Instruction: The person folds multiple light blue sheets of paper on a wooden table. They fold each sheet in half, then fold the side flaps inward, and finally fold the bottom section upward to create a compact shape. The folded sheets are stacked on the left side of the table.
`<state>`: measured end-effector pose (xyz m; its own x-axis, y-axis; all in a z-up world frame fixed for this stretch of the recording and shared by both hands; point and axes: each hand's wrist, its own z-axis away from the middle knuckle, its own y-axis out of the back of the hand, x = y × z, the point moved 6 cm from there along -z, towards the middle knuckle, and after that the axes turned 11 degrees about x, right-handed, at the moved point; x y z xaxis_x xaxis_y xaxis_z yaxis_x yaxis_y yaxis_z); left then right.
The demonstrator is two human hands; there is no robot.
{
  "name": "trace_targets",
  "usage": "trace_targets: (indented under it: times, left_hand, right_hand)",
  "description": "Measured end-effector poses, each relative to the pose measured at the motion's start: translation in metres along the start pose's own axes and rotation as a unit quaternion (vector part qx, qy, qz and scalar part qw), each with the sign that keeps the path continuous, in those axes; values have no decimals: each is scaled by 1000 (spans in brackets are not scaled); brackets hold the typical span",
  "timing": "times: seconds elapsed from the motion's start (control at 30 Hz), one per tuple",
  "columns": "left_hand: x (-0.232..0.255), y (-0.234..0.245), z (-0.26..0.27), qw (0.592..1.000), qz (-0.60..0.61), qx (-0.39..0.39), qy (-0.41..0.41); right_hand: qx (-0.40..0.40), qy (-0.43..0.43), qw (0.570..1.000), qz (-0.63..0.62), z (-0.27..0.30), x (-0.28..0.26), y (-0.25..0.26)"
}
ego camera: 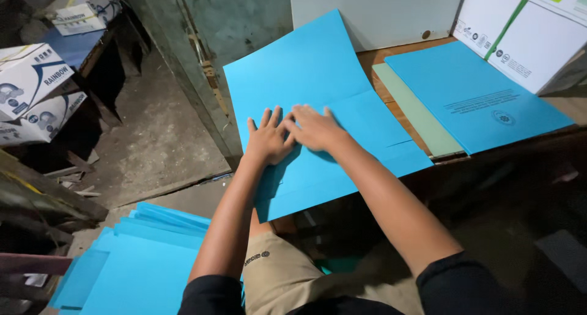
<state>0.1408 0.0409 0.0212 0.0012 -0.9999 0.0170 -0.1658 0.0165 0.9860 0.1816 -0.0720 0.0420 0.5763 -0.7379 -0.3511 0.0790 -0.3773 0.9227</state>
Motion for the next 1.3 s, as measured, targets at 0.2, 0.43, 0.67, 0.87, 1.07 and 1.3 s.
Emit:
trace_targets:
  times: [0.2, 0.43, 0.67, 0.87, 1.07, 1.3]
  left_hand:
    - [2, 10, 6, 1000, 15, 10, -2]
    - [2, 12, 7, 999, 27, 16, 9]
    - [4, 14, 8, 999, 27, 19, 16]
    - [2, 12, 8, 999, 28, 17, 17]
    - [3, 16, 8, 999, 34, 24, 18]
    - [2, 11, 6, 1000, 19, 18, 13]
  right_hand:
    - [45, -107, 985, 130, 9, 60, 30]
    - [46, -114, 976, 182, 2, 148, 30]
    - [116, -66, 960, 246, 5, 193, 49]
    - [140, 27, 965, 222, 29, 169, 112]
    - [155, 1, 940, 303, 52, 237, 108]
    - [127, -114, 978, 118, 61, 268, 61]
